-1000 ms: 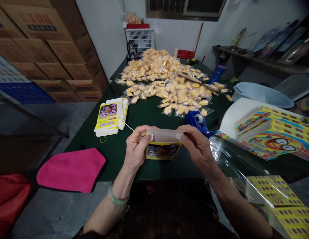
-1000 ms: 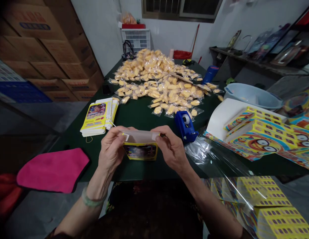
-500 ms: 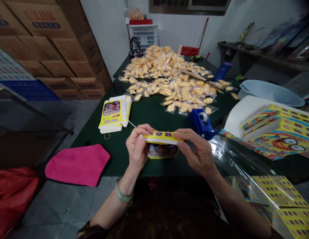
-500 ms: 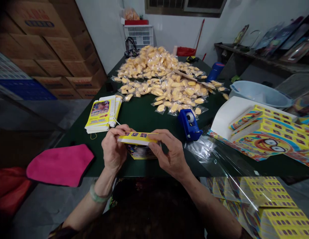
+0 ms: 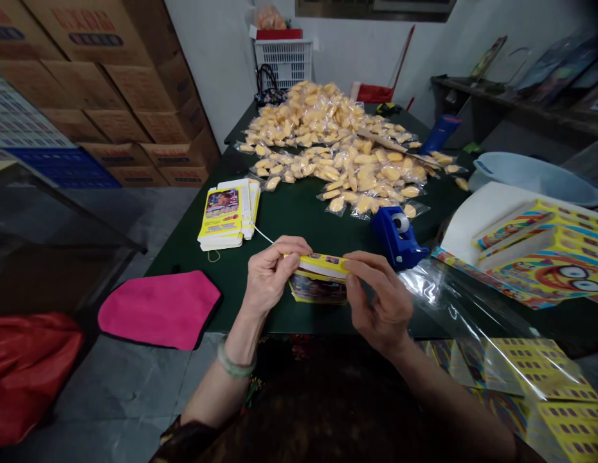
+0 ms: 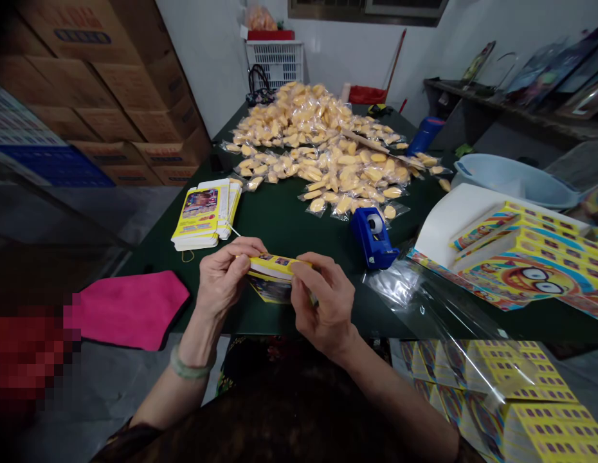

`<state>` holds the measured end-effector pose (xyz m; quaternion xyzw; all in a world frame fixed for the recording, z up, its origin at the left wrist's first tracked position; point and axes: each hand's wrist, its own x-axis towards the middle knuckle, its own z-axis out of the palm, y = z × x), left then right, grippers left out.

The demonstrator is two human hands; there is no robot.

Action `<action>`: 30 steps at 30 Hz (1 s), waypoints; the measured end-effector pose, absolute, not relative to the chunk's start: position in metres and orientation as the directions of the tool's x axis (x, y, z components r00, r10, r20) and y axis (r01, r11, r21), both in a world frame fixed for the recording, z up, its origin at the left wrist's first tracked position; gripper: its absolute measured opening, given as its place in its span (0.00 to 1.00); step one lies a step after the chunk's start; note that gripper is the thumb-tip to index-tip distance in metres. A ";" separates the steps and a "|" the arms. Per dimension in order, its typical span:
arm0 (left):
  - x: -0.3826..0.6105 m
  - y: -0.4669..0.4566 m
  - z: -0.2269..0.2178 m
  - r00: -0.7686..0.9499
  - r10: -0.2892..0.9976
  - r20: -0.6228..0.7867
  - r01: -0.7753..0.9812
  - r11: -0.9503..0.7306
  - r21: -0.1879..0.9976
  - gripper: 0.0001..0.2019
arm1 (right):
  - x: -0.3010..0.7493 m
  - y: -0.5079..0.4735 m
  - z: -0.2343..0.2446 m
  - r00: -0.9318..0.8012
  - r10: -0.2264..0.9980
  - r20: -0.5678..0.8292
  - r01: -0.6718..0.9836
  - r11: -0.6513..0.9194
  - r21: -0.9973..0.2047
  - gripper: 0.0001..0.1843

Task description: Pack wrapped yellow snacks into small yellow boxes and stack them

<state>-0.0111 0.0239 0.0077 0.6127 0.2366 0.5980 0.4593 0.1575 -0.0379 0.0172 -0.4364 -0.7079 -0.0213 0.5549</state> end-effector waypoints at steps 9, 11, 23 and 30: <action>0.002 0.024 -0.012 0.076 0.820 0.567 -0.450 -0.479 0.753 0.11 | 0.148 -0.024 -0.002 -0.003 0.391 0.920 0.641 0.707 -0.299 0.17; 0.002 0.023 -0.015 0.060 0.783 0.619 -0.421 -0.543 0.727 0.08 | 0.150 -0.021 -0.006 -0.009 0.359 0.933 0.628 0.728 -0.274 0.16; 0.001 0.019 -0.005 0.103 0.587 0.803 0.124 -0.809 0.575 0.13 | 0.154 -0.001 -0.014 -0.012 0.368 0.930 0.529 0.792 -0.306 0.13; 0.022 0.003 -0.007 -0.066 0.373 0.925 0.565 -0.750 0.343 0.16 | 0.239 -0.001 -0.013 0.282 0.605 0.745 0.717 0.384 -0.583 0.15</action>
